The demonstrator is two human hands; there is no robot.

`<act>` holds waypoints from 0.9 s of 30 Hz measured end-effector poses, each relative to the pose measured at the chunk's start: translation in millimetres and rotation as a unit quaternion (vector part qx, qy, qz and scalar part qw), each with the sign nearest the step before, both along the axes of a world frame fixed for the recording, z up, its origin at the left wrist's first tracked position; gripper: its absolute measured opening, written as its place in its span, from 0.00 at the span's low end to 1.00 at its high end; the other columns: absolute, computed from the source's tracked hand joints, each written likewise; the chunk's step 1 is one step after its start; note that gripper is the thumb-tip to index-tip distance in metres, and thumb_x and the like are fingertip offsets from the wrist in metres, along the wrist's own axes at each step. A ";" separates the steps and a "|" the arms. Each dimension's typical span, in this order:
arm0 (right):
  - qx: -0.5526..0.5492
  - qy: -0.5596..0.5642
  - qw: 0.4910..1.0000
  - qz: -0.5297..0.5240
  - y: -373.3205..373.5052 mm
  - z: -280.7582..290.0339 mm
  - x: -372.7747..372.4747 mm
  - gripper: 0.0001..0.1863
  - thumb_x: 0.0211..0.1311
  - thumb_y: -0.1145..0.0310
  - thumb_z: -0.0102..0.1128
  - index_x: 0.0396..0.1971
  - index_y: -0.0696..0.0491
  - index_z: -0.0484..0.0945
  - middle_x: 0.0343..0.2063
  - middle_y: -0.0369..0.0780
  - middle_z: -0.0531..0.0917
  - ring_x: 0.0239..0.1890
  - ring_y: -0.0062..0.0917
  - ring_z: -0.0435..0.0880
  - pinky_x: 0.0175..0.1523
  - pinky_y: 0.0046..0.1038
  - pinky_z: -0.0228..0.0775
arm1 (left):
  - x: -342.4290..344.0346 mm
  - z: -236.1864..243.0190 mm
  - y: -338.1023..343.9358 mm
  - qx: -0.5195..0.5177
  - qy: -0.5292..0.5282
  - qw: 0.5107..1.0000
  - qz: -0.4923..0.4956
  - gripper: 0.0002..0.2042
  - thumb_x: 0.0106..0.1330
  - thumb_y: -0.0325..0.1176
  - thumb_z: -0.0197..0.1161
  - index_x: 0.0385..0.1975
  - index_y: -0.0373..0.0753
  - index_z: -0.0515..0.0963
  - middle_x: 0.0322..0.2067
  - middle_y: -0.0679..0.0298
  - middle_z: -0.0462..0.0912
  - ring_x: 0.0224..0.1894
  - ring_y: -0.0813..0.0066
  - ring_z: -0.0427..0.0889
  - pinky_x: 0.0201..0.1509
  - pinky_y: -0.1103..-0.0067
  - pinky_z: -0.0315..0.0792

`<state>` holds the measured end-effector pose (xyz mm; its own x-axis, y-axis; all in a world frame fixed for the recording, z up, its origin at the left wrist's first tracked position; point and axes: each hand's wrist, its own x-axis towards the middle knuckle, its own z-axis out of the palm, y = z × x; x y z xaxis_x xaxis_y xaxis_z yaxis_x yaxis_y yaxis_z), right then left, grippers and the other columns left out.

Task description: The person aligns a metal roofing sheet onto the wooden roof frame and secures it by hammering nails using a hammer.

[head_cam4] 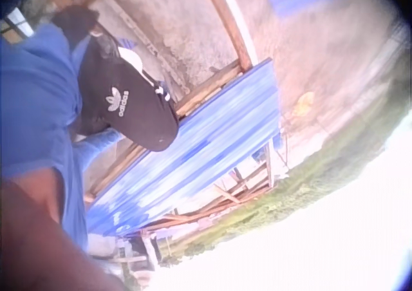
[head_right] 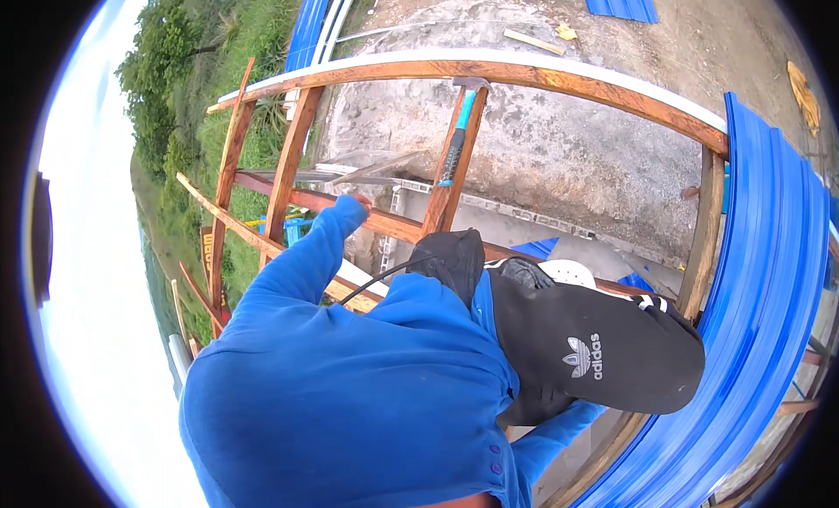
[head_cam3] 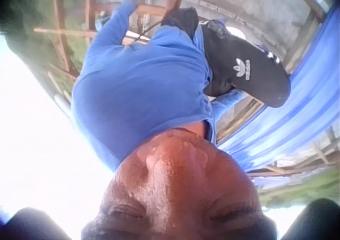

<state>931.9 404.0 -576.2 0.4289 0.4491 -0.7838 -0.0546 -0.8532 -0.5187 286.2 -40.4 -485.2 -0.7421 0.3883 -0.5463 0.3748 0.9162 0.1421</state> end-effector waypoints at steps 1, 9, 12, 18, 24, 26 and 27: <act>-0.002 0.000 1.000 0.008 1.8 0.0 -2.5 0.35 0.53 0.45 0.59 0.53 0.57 0.69 0.44 0.43 0.77 0.44 0.34 0.77 0.42 0.38 0.74 | 30.3 -16.6 -19.9 -0.034 0.024 0.999 -0.013 0.10 0.59 0.43 0.61 0.33 0.44 0.82 0.29 0.60 0.84 0.31 0.67 0.82 0.40 0.71 0.76; 0.006 -0.024 0.999 0.041 11.3 25.7 7.7 0.34 0.53 0.46 0.60 0.51 0.59 0.70 0.42 0.44 0.77 0.42 0.34 0.78 0.41 0.37 0.74 | 160.1 -24.7 46.0 0.007 -0.200 0.965 0.168 0.23 0.66 0.52 0.51 0.44 0.37 0.79 0.42 0.50 0.81 0.47 0.54 0.79 0.54 0.66 0.70; 0.004 -0.023 0.998 0.052 11.0 31.5 3.8 0.34 0.52 0.46 0.60 0.51 0.59 0.71 0.42 0.44 0.78 0.41 0.34 0.78 0.41 0.37 0.74 | 169.5 -43.7 55.4 0.084 -0.226 0.953 0.185 0.22 0.68 0.50 0.49 0.44 0.37 0.79 0.41 0.51 0.81 0.47 0.55 0.79 0.53 0.67 0.69; 0.011 -0.025 0.998 0.056 2.2 40.1 -2.1 0.33 0.52 0.47 0.60 0.49 0.60 0.71 0.41 0.45 0.78 0.39 0.34 0.79 0.40 0.36 0.74 | 152.0 -47.0 62.6 0.044 -0.255 0.957 0.128 0.21 0.69 0.48 0.45 0.46 0.37 0.77 0.43 0.51 0.81 0.48 0.55 0.78 0.53 0.66 0.69; 0.039 -0.020 0.999 0.008 -11.5 59.5 18.7 0.33 0.52 0.47 0.60 0.48 0.61 0.72 0.40 0.45 0.79 0.37 0.33 0.79 0.40 0.35 0.74 | 135.9 -68.8 76.3 0.166 -0.165 0.971 0.057 0.20 0.67 0.46 0.49 0.45 0.37 0.78 0.42 0.51 0.81 0.47 0.55 0.79 0.52 0.67 0.70; 0.077 -0.024 0.995 -0.052 -21.9 69.8 49.2 0.33 0.52 0.48 0.61 0.48 0.61 0.72 0.39 0.46 0.79 0.37 0.33 0.79 0.40 0.35 0.74 | 125.6 -49.1 118.4 0.142 -0.207 0.967 -0.043 0.21 0.63 0.44 0.55 0.53 0.39 0.73 0.45 0.50 0.79 0.50 0.55 0.77 0.53 0.66 0.70; 0.085 0.000 0.995 -0.044 -16.4 54.4 26.8 0.33 0.52 0.48 0.61 0.47 0.61 0.72 0.39 0.46 0.79 0.37 0.33 0.79 0.40 0.35 0.74 | 118.7 -100.6 80.8 0.170 -0.183 0.965 0.083 0.28 0.59 0.36 0.62 0.61 0.41 0.63 0.46 0.51 0.78 0.47 0.56 0.79 0.48 0.66 0.73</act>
<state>958.7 387.6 -521.7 0.4720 0.5355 -0.7003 -0.1253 -0.7456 -0.6545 404.9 40.4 -585.8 -0.5903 0.4843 -0.6457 0.0947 0.8360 0.5405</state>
